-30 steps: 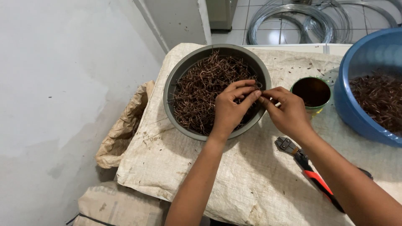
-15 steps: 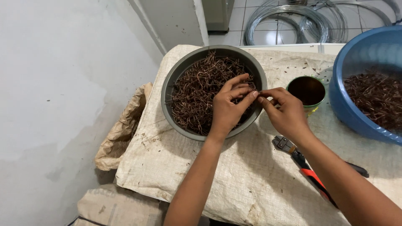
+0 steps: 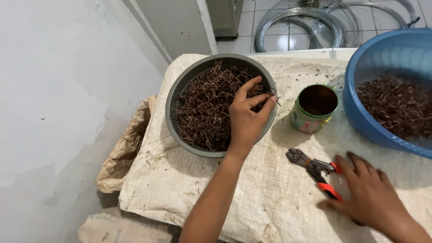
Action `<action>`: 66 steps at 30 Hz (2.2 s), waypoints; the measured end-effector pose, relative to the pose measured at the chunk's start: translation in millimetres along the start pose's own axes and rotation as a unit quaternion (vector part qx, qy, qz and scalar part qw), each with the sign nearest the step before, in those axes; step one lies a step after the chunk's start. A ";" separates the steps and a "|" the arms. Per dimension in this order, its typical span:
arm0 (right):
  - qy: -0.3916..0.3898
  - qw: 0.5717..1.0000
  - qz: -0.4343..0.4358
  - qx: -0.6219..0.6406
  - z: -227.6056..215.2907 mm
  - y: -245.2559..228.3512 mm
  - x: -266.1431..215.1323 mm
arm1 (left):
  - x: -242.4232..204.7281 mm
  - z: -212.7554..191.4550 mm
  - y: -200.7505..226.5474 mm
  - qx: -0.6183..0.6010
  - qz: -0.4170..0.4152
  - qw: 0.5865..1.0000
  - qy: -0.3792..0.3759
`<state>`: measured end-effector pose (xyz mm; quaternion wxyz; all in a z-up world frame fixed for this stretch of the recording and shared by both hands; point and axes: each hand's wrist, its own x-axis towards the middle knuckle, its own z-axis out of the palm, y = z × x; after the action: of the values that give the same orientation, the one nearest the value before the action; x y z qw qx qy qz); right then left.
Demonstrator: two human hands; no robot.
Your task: Sorting and trimming small dried stems from a bowl into other containers using pliers
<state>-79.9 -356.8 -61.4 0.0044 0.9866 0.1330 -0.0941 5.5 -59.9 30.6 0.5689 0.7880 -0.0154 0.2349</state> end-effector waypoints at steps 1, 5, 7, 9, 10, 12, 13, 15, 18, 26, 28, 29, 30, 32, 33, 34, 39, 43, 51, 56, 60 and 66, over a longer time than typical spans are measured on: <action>-0.050 0.998 0.038 0.011 -5.5 -2.8 -7.3 | 0.7 2.7 -1.5 -0.009 0.002 1.000 -0.003; -0.184 0.974 0.126 0.049 -28.4 -9.3 -13.0 | 0.8 10.9 0.9 -0.003 -0.002 1.000 -0.017; -0.232 0.939 0.188 0.169 -44.7 3.2 -3.3 | 0.1 13.2 0.3 -0.005 -0.003 1.000 -0.028; -0.273 0.888 0.237 0.283 -62.8 10.1 -3.3 | 0.0 11.9 5.0 -0.004 -0.005 1.000 -0.031; -0.288 0.777 0.298 0.474 -71.2 10.3 -8.6 | -0.4 10.0 8.8 -0.001 -0.032 0.999 -0.044; -0.284 0.627 0.333 0.644 -84.4 -0.7 -15.7 | -1.2 3.9 17.1 0.003 -0.060 0.997 -0.055; -0.253 0.599 0.324 0.687 -89.5 -10.9 -17.3 | -1.1 0.5 21.8 -0.007 -0.081 0.994 -0.076; -0.224 0.566 0.315 0.728 -92.7 -25.4 -16.1 | -2.3 -5.1 30.1 -0.017 -0.104 0.990 -0.099; -0.199 0.713 0.259 0.620 -88.5 -32.8 -4.1 | 1.9 -5.0 38.7 -0.028 -0.152 0.980 -0.129; -0.075 0.815 0.077 0.570 -49.3 -43.4 22.6 | 10.5 7.7 27.2 0.004 -0.140 0.976 -0.164; -0.082 0.819 0.093 0.561 -48.4 -47.5 22.6 | 10.2 11.2 23.8 0.004 -0.136 0.976 -0.171; -0.090 0.823 0.108 0.551 -48.5 -49.8 24.3 | 11.0 12.1 21.9 0.004 -0.132 0.975 -0.177; -0.089 0.823 0.107 0.551 -42.6 -48.4 27.0 | 11.5 14.4 17.8 0.004 -0.131 0.976 -0.176; -0.070 0.803 0.093 0.584 -30.0 -45.7 31.4 | 11.6 19.3 8.7 0.009 -0.110 0.979 -0.173; -0.071 0.803 0.094 0.585 -29.8 -45.4 31.5 | 12.1 20.3 7.6 0.009 -0.111 0.978 -0.174; -0.068 0.797 0.090 0.593 -29.6 -44.8 31.7 | 12.6 21.7 6.5 0.010 -0.107 0.979 -0.172; -0.089 0.794 0.116 0.591 -55.3 -52.5 25.2 | 12.4 28.0 -2.8 0.012 -0.113 0.978 -0.175; -0.024 0.759 0.064 0.647 -48.4 -48.4 27.1 | 11.8 33.3 -14.3 -0.010 -0.069 0.984 -0.166; -0.029 0.760 0.060 0.646 -34.4 -44.4 34.1 | 14.7 42.5 -7.7 -0.010 -0.085 0.980 -0.181; -0.040 0.688 0.042 0.723 -16.6 -53.9 44.5 | 22.8 54.0 -24.9 0.030 -0.105 0.979 -0.173; -0.070 0.618 0.071 0.780 -47.2 -74.4 31.8 | 25.6 57.9 -18.9 0.058 -0.097 0.979 -0.170; -0.121 0.525 0.094 0.837 -46.9 -85.7 32.3 | 36.2 68.8 -22.5 0.100 -0.123 0.969 -0.187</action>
<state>-63.3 -264.0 -20.0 -0.7988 0.5227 -0.1019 -0.2800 68.5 -105.3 8.0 0.4984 0.8669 -0.0012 0.0121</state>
